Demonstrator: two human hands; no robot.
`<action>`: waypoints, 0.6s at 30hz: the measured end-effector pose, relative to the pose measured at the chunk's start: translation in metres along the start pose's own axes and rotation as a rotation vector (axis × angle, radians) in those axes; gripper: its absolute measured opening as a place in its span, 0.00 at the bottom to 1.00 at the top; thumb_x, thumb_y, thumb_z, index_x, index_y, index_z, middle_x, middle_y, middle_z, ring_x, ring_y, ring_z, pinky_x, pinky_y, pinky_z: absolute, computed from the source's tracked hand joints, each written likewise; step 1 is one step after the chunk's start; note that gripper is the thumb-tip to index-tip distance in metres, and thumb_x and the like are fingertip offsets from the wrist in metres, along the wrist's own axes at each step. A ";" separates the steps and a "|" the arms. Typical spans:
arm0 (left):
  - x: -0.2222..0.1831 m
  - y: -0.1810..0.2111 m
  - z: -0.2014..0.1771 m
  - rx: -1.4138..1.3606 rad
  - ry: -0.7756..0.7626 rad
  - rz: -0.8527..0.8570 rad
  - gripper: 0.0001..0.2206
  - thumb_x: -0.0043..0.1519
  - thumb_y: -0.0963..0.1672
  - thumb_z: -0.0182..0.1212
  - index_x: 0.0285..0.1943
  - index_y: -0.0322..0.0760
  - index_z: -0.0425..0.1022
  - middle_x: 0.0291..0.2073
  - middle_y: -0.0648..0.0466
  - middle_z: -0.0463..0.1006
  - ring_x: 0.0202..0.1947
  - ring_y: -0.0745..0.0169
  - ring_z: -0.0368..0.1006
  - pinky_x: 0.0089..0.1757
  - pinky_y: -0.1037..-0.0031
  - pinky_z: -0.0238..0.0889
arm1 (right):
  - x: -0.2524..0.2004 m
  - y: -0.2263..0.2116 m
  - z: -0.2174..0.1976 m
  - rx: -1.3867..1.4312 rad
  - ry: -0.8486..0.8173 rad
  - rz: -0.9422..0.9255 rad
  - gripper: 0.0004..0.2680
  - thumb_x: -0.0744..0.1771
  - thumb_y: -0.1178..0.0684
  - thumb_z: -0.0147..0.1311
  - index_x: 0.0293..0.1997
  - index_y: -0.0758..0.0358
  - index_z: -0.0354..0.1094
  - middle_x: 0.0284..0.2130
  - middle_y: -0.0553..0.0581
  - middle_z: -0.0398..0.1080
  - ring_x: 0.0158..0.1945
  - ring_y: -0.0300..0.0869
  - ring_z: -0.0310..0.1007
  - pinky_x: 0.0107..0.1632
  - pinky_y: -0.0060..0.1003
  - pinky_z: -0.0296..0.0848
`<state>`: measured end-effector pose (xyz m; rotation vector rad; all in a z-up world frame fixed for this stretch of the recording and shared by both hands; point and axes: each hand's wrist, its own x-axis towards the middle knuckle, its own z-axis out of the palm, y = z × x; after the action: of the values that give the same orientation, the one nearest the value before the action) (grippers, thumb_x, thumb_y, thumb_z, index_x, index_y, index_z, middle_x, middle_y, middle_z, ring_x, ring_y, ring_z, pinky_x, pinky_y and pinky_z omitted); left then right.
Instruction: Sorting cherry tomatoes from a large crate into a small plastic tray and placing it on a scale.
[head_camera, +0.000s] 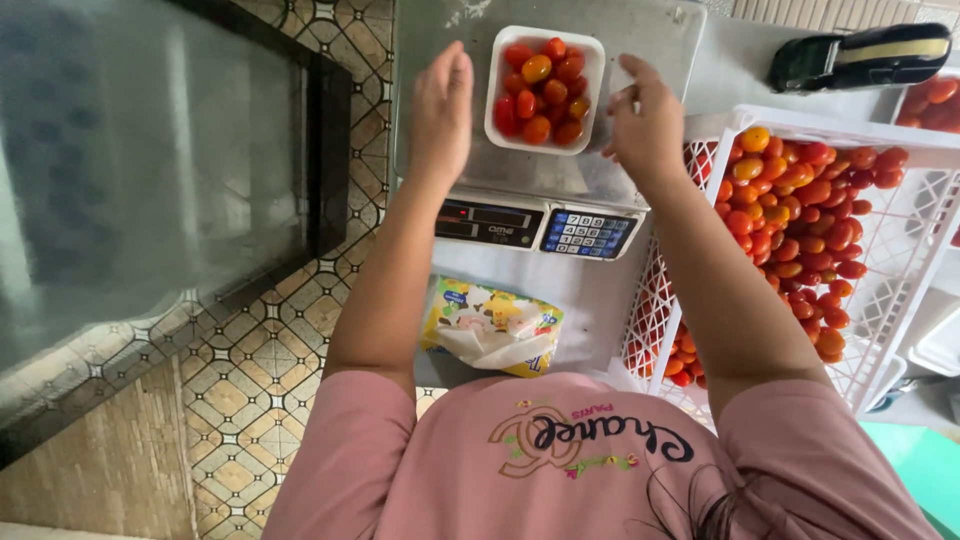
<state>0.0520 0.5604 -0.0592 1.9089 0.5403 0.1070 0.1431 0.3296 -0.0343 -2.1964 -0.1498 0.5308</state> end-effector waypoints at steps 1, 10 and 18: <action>-0.008 -0.002 -0.009 -0.057 0.062 0.017 0.38 0.66 0.63 0.29 0.73 0.34 0.59 0.71 0.42 0.65 0.70 0.48 0.63 0.65 0.58 0.56 | -0.009 0.002 -0.006 0.059 0.025 -0.039 0.16 0.72 0.67 0.43 0.70 0.67 0.56 0.39 0.59 0.70 0.22 0.35 0.68 0.22 0.24 0.75; -0.124 -0.087 -0.087 -0.339 0.557 -0.249 0.22 0.67 0.56 0.44 0.59 0.44 0.72 0.42 0.57 0.74 0.34 0.73 0.71 0.28 0.84 0.62 | -0.107 0.066 -0.089 0.445 0.259 -0.162 0.15 0.72 0.77 0.38 0.62 0.66 0.59 0.41 0.58 0.68 0.33 0.39 0.66 0.35 0.29 0.74; -0.188 -0.110 -0.100 -0.354 0.766 -0.353 0.19 0.65 0.54 0.47 0.56 0.45 0.73 0.42 0.60 0.76 0.33 0.72 0.73 0.29 0.82 0.64 | -0.155 0.136 -0.128 0.509 0.480 -0.051 0.17 0.66 0.72 0.40 0.59 0.62 0.59 0.38 0.54 0.65 0.29 0.39 0.64 0.31 0.30 0.66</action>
<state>-0.1830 0.6005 -0.0847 1.3567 1.2680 0.6723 0.0473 0.1077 -0.0188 -1.7520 0.1705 -0.0060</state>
